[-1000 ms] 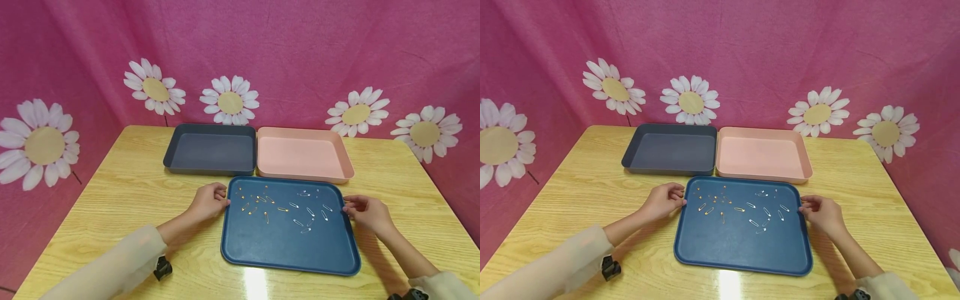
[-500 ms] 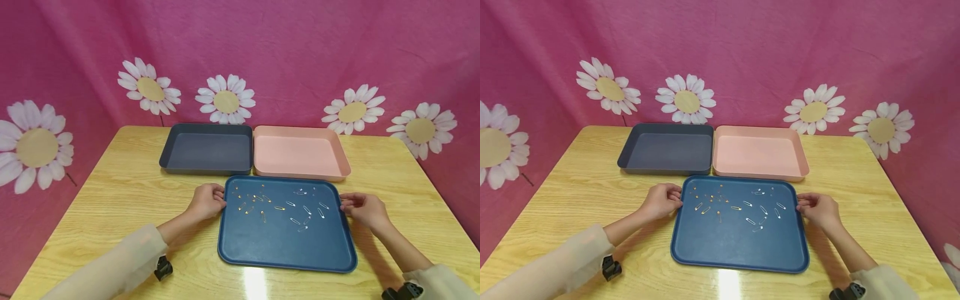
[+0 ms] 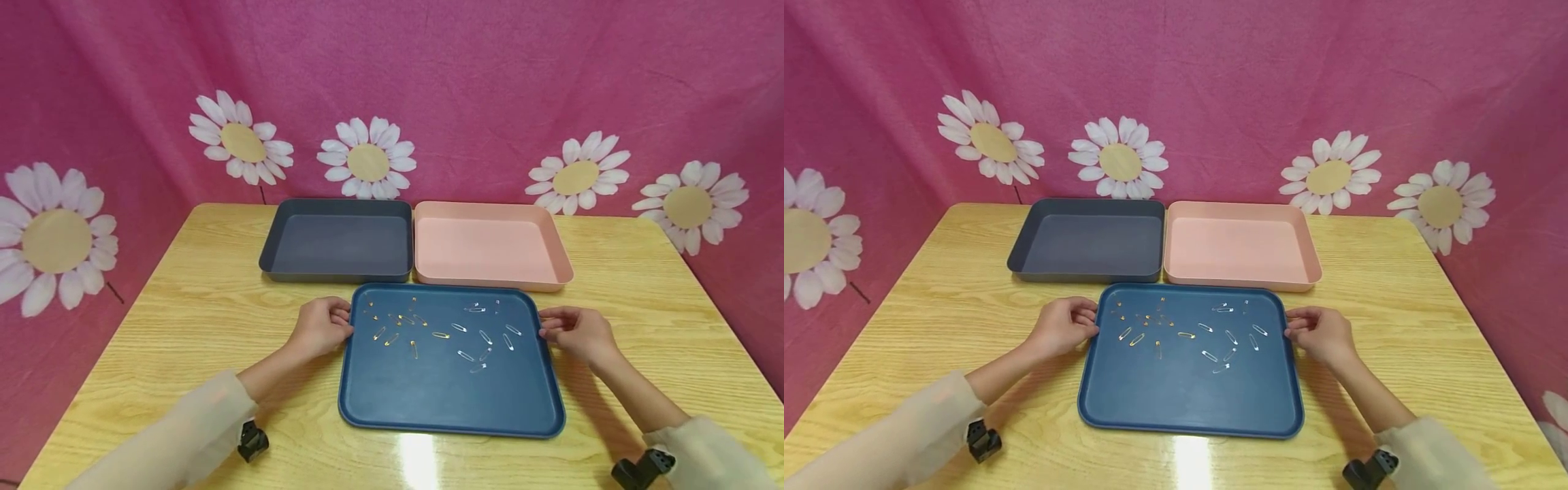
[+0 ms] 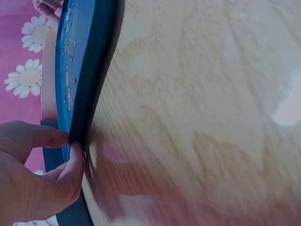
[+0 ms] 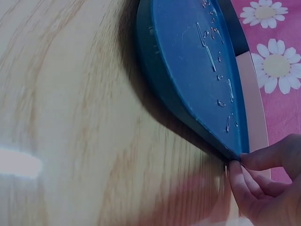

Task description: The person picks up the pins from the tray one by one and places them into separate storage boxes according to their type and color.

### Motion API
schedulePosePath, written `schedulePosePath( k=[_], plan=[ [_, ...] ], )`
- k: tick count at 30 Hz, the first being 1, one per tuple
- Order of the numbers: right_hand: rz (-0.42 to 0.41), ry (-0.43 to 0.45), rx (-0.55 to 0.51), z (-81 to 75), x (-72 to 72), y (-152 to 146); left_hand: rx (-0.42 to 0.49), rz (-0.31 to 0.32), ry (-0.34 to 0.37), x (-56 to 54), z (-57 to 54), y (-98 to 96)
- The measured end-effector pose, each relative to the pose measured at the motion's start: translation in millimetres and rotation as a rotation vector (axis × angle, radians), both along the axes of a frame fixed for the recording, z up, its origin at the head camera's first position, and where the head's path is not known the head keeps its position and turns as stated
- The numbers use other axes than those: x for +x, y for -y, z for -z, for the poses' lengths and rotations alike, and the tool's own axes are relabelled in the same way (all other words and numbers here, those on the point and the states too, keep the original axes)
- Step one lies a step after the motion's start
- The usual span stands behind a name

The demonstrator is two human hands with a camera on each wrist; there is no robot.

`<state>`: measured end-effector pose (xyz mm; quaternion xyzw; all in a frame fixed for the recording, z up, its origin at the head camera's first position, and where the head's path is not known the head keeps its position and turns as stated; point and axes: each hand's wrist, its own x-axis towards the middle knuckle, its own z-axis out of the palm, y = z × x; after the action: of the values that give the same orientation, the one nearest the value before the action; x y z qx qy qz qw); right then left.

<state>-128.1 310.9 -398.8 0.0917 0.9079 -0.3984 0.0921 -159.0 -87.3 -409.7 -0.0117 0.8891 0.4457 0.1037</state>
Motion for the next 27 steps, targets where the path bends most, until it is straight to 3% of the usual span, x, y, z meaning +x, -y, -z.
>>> schedulePosePath(
  k=[19, 27],
  plan=[
    [-0.017, 0.018, -0.052, 0.7, -5.1, 26, 0.001, -0.029, 0.016, 4.6, -4.0, 27.7],
    [-0.017, 0.013, -0.042, 0.9, -7.7, 33, -0.013, -0.022, -0.012, 5.2, -5.2, 34.9]
  ],
)
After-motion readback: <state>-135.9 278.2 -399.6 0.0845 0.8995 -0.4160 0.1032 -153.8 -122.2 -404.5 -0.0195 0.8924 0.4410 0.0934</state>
